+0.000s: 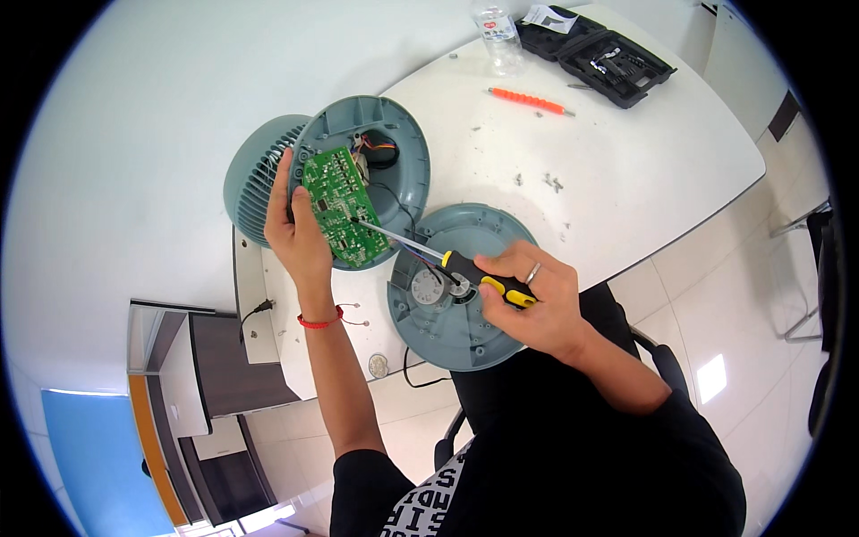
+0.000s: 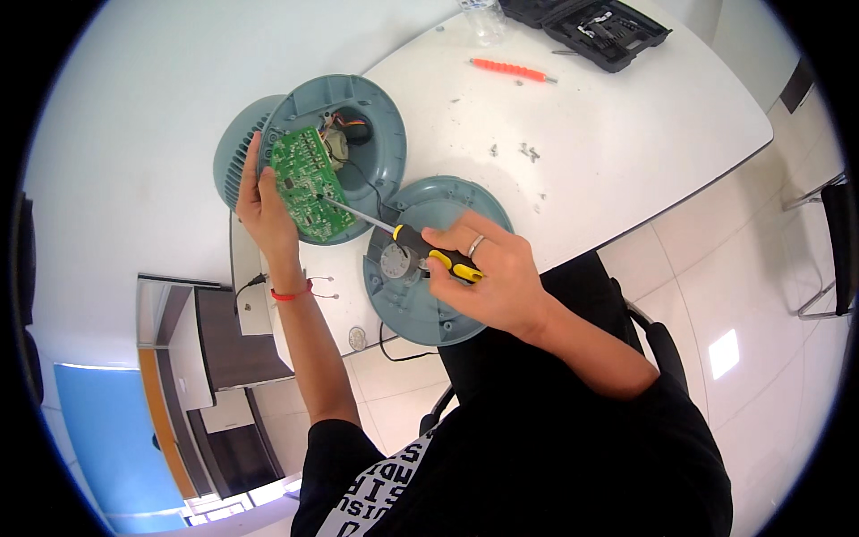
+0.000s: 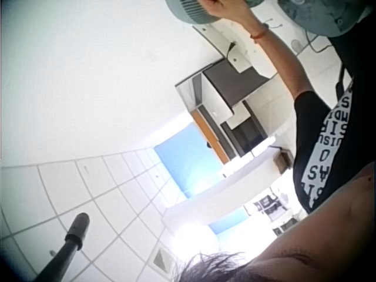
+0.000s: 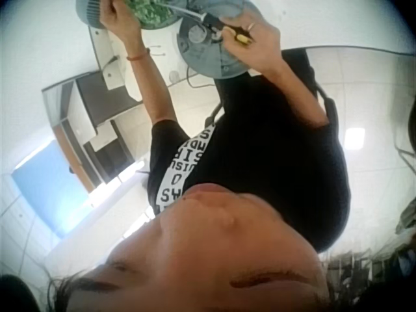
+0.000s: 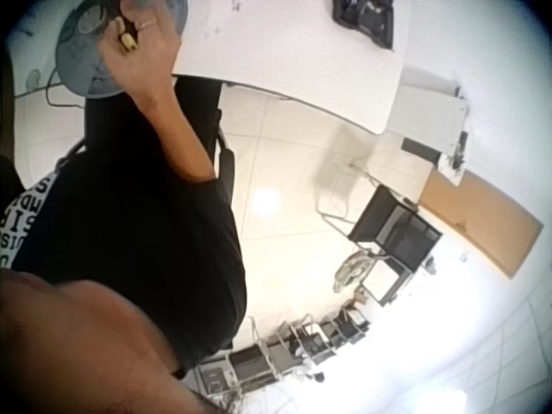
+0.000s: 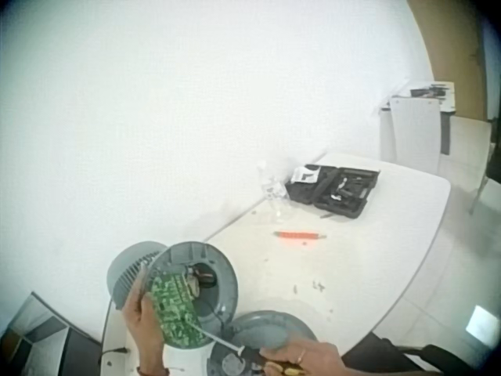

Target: The person disassembles a small teal fan by removing the outer casing and unscrewing the internal circuit board. They use a screwdriver to detach the board from the fan housing and separate the components on a white desk.

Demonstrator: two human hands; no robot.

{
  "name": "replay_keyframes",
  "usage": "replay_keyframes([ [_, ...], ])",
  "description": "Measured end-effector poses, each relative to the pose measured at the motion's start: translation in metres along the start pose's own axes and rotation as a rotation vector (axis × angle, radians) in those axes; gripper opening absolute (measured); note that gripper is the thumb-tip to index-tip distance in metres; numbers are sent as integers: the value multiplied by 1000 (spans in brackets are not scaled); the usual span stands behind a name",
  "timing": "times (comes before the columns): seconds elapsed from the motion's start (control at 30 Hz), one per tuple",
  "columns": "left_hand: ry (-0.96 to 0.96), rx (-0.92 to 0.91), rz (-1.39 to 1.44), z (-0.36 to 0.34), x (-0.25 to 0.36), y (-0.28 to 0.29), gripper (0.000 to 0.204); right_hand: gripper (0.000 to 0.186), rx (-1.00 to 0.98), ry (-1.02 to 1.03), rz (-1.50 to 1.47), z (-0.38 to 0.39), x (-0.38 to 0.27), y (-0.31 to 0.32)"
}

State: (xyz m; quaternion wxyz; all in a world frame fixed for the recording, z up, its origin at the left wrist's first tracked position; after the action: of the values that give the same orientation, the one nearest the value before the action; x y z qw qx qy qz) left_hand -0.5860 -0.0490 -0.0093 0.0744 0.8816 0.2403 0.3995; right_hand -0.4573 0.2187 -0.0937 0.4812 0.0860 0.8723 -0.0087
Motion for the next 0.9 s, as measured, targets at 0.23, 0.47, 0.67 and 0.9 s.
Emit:
replay_keyframes([
  [0.23,4,-2,1,1,-1,2,47,28,41,28,55,-3,-4,9],
  [0.47,-1,6,-15,0,3,3,49,29,56,23,47,-17,-8,3],
  [0.67,-20,15,-22,1,-2,4,50,29,12,12,66,-22,-9,0],
  [0.9,-4,17,-8,1,-3,4,50,27,7,67,62,-16,-12,-4],
])
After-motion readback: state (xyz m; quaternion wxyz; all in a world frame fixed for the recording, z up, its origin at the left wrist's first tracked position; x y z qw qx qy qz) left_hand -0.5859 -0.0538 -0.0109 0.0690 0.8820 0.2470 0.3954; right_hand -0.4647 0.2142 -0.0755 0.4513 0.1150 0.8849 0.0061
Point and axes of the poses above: each hand's wrist, its own z-axis away from the middle knuckle, its own y-axis out of the back of the hand, x = y × z, the point moved 10 cm from there along -z, towards the middle knuckle, and after that the axes turned 4 degrees about -y, right-handed, at the moved point
